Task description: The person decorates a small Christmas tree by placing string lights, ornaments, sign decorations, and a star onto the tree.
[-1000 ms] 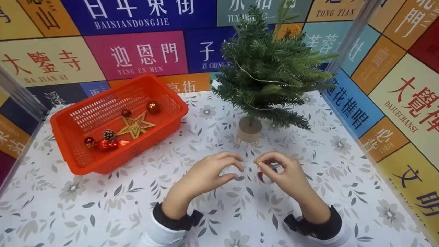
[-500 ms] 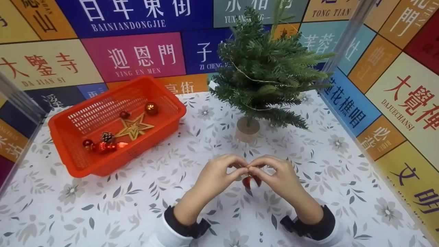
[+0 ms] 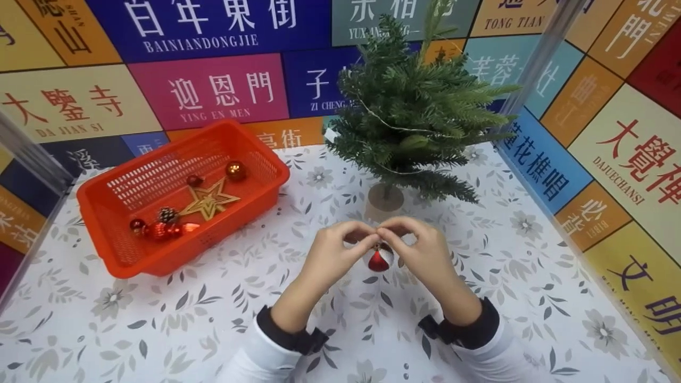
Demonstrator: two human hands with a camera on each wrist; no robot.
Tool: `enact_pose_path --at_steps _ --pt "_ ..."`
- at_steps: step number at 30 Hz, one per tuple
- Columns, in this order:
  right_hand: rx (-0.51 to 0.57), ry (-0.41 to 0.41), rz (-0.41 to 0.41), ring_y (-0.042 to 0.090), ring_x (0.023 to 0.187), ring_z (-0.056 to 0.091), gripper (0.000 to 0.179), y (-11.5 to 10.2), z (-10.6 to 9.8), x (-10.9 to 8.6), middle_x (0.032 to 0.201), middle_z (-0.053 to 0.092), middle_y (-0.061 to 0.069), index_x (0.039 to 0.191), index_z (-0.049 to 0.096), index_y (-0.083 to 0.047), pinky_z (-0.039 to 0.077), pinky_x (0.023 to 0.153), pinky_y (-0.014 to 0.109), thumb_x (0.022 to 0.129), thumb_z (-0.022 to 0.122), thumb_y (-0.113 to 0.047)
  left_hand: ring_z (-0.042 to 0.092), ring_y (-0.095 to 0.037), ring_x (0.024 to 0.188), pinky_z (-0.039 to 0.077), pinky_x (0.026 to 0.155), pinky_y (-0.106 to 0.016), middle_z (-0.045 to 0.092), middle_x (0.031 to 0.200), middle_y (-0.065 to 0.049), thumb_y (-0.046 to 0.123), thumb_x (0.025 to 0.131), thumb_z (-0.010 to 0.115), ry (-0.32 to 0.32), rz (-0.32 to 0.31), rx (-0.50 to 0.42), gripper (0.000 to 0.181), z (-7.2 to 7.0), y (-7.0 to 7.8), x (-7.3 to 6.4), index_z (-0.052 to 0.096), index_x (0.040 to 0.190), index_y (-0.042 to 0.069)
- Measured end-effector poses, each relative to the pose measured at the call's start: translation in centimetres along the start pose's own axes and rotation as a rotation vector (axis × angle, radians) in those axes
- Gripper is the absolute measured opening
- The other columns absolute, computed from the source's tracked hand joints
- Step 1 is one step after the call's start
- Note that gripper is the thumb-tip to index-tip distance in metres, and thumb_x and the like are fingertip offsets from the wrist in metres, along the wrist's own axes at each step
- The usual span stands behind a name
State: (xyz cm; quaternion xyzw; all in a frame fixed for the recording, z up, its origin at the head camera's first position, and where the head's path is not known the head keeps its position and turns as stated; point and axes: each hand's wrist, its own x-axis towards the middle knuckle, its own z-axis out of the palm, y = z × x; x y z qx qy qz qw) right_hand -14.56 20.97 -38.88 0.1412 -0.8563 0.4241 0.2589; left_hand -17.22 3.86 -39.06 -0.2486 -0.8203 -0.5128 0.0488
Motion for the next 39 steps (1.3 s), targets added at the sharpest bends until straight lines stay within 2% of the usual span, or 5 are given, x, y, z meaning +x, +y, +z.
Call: enact_pose_path --at_steps 7,13,26,33,39 --pt "-0.103 0.045 -0.055 0.020 0.074 0.069 0.010 -0.2 0.4 2.6 0.083 0.074 0.007 0.089 0.073 -0.004 0.057 0.071 0.033 0.083 0.075 -0.011 0.067 -0.014 0.084 0.054 0.079 -0.025 0.073 0.092 -0.005 0.025 0.093 0.066 0.071 -0.042 -0.092 0.019 -0.8 0.1 2.4 0.071 0.099 0.008" --pt "-0.172 0.121 -0.087 0.019 0.070 0.067 0.010 -0.2 0.8 4.1 0.084 0.072 0.009 0.088 0.072 -0.003 0.057 0.066 0.029 0.084 0.074 -0.011 0.066 -0.014 0.084 0.054 0.079 -0.024 0.072 0.093 -0.005 0.026 0.094 0.064 0.107 -0.077 -0.111 0.020 -0.6 -0.2 4.2 0.069 0.101 0.008" --pt "-0.268 0.378 -0.132 0.020 0.063 0.065 0.011 0.0 1.6 5.8 0.081 0.071 0.011 0.084 0.071 -0.003 0.056 0.059 0.031 0.085 0.073 -0.013 0.067 -0.014 0.079 0.055 0.072 -0.022 0.073 0.092 -0.006 0.020 0.093 0.066 0.323 -0.042 -0.205 0.015 0.6 0.3 6.9 0.070 0.100 0.007" --pt "-0.334 0.386 -0.055 0.025 0.067 0.065 0.013 -0.2 1.9 6.3 0.080 0.070 0.012 0.086 0.070 -0.002 0.054 0.062 0.037 0.087 0.070 -0.015 0.069 -0.016 0.082 0.055 0.071 -0.022 0.073 0.095 -0.006 0.021 0.092 0.066 0.400 -0.101 -0.184 0.016 1.4 0.3 7.6 0.071 0.101 0.008" --pt "-0.345 0.363 -0.015 0.028 0.067 0.064 0.014 -0.5 1.9 6.6 0.079 0.068 0.014 0.089 0.069 -0.001 0.053 0.062 0.041 0.090 0.066 -0.015 0.069 -0.017 0.083 0.055 0.072 -0.023 0.073 0.095 -0.007 0.021 0.093 0.066 0.408 -0.144 -0.230 0.018 1.6 0.2 7.9 0.071 0.102 0.007"
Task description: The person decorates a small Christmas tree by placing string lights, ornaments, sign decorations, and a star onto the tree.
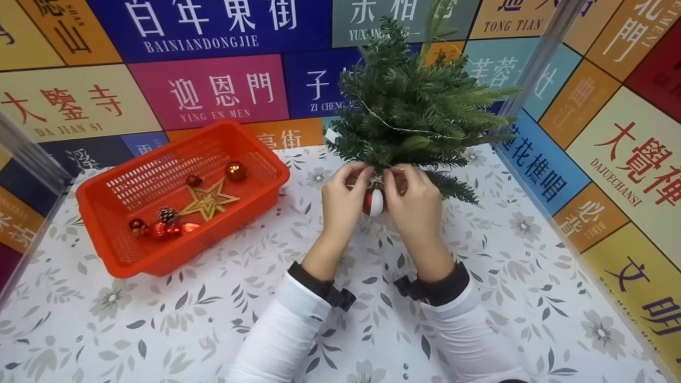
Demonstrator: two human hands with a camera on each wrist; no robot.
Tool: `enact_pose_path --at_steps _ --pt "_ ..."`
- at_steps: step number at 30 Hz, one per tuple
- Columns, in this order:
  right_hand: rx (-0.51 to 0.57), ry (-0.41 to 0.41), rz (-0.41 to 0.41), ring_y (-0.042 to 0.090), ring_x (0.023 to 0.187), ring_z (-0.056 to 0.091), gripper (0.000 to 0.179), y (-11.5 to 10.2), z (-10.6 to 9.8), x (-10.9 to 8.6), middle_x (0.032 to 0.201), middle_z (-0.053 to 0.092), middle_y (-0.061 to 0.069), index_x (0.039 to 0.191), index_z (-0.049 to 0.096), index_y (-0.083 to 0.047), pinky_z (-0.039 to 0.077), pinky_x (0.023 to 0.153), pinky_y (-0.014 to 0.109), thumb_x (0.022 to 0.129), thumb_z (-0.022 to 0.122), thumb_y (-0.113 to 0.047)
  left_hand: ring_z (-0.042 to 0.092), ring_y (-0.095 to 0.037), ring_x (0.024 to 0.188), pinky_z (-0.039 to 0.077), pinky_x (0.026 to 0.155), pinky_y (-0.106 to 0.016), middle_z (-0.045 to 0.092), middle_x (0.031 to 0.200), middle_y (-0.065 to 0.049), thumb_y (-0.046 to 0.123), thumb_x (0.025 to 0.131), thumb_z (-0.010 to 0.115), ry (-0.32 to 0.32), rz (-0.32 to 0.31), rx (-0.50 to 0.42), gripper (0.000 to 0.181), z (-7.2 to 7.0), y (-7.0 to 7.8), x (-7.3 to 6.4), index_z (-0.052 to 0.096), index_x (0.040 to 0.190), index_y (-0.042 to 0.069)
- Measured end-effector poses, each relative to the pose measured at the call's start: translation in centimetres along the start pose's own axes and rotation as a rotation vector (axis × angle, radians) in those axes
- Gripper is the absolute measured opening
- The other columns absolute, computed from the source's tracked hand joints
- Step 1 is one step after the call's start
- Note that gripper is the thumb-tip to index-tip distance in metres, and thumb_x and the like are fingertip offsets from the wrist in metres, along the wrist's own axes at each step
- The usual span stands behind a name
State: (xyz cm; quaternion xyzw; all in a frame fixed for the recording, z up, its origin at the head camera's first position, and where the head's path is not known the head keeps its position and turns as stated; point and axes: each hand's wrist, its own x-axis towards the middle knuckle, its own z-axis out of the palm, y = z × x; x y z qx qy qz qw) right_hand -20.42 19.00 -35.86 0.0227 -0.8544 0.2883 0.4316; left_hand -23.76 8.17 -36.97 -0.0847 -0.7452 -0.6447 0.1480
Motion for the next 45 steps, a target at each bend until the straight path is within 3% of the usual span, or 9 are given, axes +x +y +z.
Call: enact_pose_path --at_steps 9,14,26,31,39,45 --pt "-0.010 -0.040 0.036 0.027 0.066 0.064 0.015 -0.2 0.2 0.2 0.078 0.067 0.012 0.090 0.066 -0.002 0.053 0.061 0.041 0.091 0.063 -0.017 0.068 -0.019 0.086 0.055 0.076 -0.025 0.072 0.099 -0.009 0.018 0.094 0.063 -0.012 -0.037 -0.037 0.017 0.0 -0.2 0.3 0.069 0.104 0.006" --pt "-0.032 -0.059 0.062 0.030 0.066 0.064 0.017 -0.2 0.1 0.4 0.077 0.067 0.014 0.093 0.066 -0.002 0.052 0.060 0.045 0.093 0.061 -0.018 0.067 -0.019 0.086 0.054 0.076 -0.024 0.073 0.096 -0.010 0.017 0.095 0.062 -0.021 -0.024 -0.015 0.017 0.2 -0.1 0.5 0.069 0.105 0.005" --pt "-0.008 -0.056 0.087 0.034 0.067 0.065 0.019 0.3 0.2 -0.2 0.078 0.068 0.018 0.093 0.065 0.002 0.054 0.061 0.045 0.093 0.060 -0.015 0.067 -0.020 0.088 0.054 0.077 -0.025 0.073 0.097 -0.010 0.018 0.094 0.063 -0.100 -0.083 0.039 0.019 0.2 -0.2 0.8 0.071 0.105 0.004" --pt "-0.045 -0.029 0.048 0.032 0.065 0.066 0.018 0.5 0.4 -1.0 0.081 0.069 0.016 0.094 0.064 0.001 0.055 0.057 0.043 0.095 0.060 -0.017 0.068 -0.019 0.087 0.055 0.074 -0.024 0.073 0.099 -0.008 0.019 0.094 0.062 -0.110 -0.054 0.062 0.020 0.3 -0.8 0.4 0.071 0.107 0.007" --pt "-0.125 0.028 -0.088 0.028 0.056 0.061 0.014 1.2 0.9 -2.4 0.078 0.068 0.012 0.090 0.063 -0.003 0.049 0.046 0.038 0.091 0.065 -0.017 0.067 -0.021 0.089 0.055 0.080 -0.028 0.072 0.099 -0.010 0.017 0.094 0.063 -0.097 0.068 0.070 0.017 0.2 -1.9 -0.3 0.071 0.103 0.005" --pt "-0.056 0.027 -0.152 0.023 0.058 0.063 0.011 1.7 1.0 -2.8 0.077 0.068 0.012 0.090 0.064 -0.002 0.052 0.049 0.032 0.088 0.068 -0.012 0.066 -0.021 0.097 0.052 0.090 -0.036 0.072 0.101 -0.009 0.015 0.093 0.063 -0.092 0.096 0.077 0.016 0.1 -2.4 -0.6 0.071 0.103 0.005"
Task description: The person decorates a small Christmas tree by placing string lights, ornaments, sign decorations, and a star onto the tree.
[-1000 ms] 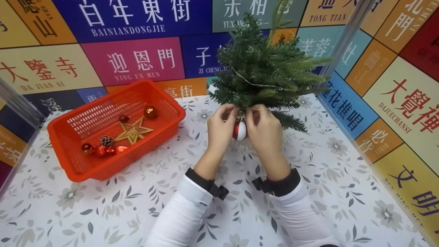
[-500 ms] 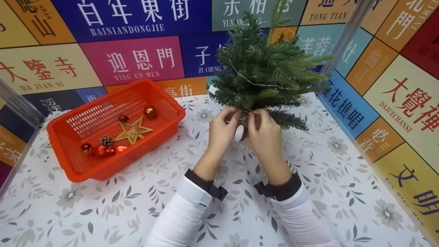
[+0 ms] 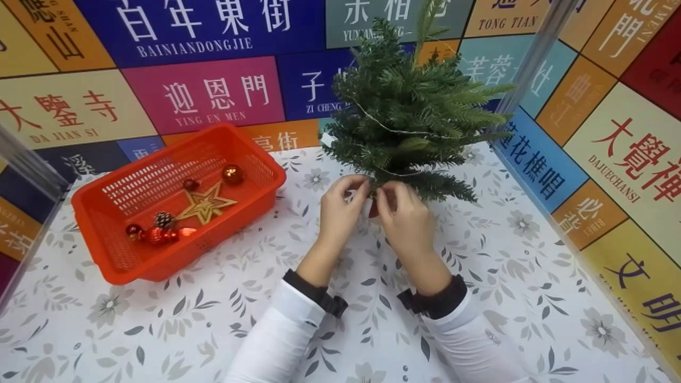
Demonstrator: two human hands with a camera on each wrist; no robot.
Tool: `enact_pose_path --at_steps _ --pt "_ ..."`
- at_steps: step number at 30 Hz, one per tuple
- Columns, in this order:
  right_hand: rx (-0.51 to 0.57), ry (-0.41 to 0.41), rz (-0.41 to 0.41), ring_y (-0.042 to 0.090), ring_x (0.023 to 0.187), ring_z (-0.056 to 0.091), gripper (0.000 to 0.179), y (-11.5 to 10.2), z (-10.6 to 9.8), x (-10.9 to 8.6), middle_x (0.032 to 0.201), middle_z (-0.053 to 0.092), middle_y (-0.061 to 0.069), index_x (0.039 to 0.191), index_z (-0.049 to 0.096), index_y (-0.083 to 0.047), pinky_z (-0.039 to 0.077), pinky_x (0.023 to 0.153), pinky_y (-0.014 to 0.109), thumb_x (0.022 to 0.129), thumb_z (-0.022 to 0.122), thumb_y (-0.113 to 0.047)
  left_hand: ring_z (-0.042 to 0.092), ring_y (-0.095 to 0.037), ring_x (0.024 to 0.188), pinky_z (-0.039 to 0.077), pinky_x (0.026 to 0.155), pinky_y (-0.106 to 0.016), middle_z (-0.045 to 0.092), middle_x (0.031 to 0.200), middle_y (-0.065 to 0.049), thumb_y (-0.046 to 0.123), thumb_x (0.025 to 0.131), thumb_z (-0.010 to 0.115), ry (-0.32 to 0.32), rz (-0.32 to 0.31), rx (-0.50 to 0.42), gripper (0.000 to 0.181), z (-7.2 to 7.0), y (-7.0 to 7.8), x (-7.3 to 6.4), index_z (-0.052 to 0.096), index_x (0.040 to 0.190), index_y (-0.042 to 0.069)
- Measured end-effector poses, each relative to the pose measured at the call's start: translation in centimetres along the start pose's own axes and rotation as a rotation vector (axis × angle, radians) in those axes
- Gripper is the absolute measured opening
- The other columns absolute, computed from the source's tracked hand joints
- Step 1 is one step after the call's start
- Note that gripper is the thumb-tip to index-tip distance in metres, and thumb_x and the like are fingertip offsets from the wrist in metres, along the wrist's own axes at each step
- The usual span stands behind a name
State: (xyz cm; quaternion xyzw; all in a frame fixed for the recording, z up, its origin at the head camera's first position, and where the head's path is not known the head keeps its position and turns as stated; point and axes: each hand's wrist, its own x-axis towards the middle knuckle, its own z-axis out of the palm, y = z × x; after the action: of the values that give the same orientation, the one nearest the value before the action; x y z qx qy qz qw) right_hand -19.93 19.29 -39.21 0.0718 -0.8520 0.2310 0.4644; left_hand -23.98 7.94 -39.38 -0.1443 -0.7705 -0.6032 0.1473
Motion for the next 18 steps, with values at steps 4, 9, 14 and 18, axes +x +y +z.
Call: enact_pose_path --at_steps 4,9,14,18 --pt "0.052 -0.036 -0.002 0.022 0.061 0.064 0.012 0.2 -0.1 -0.1 0.077 0.068 0.012 0.090 0.065 0.000 0.055 0.054 0.029 0.088 0.069 -0.011 0.066 -0.020 0.099 0.052 0.091 -0.036 0.072 0.102 -0.007 0.016 0.091 0.065 -0.024 0.013 0.017 0.016 -0.2 -0.2 -0.1 0.072 0.103 0.007" --pt "0.105 -0.159 0.072 0.022 0.067 0.066 0.020 0.4 -1.6 -0.3 0.082 0.069 0.011 0.094 0.065 -0.002 0.056 0.059 0.032 0.089 0.070 -0.021 0.064 -0.017 0.100 0.050 0.092 -0.033 0.071 0.104 -0.003 0.021 0.092 0.066 -0.056 0.060 0.039 0.016 -1.2 -0.5 -0.1 0.072 0.103 0.011" --pt "0.118 -0.284 0.150 0.023 0.075 0.067 0.022 1.0 -3.9 -0.8 0.087 0.069 0.010 0.097 0.067 -0.003 0.057 0.067 0.035 0.089 0.069 -0.023 0.063 -0.016 0.100 0.049 0.092 -0.032 0.070 0.103 -0.001 0.025 0.092 0.067 -0.060 0.073 0.074 0.018 -2.9 -0.7 -0.2 0.072 0.104 0.013" --pt "0.116 -0.298 0.099 0.023 0.076 0.066 0.020 2.0 -5.1 -1.5 0.087 0.068 0.010 0.097 0.067 -0.002 0.057 0.069 0.036 0.089 0.069 -0.020 0.062 -0.018 0.102 0.048 0.095 -0.034 0.070 0.104 -0.004 0.022 0.091 0.068 -0.037 0.079 0.114 0.018 -4.6 -1.1 0.2 0.071 0.105 0.010"
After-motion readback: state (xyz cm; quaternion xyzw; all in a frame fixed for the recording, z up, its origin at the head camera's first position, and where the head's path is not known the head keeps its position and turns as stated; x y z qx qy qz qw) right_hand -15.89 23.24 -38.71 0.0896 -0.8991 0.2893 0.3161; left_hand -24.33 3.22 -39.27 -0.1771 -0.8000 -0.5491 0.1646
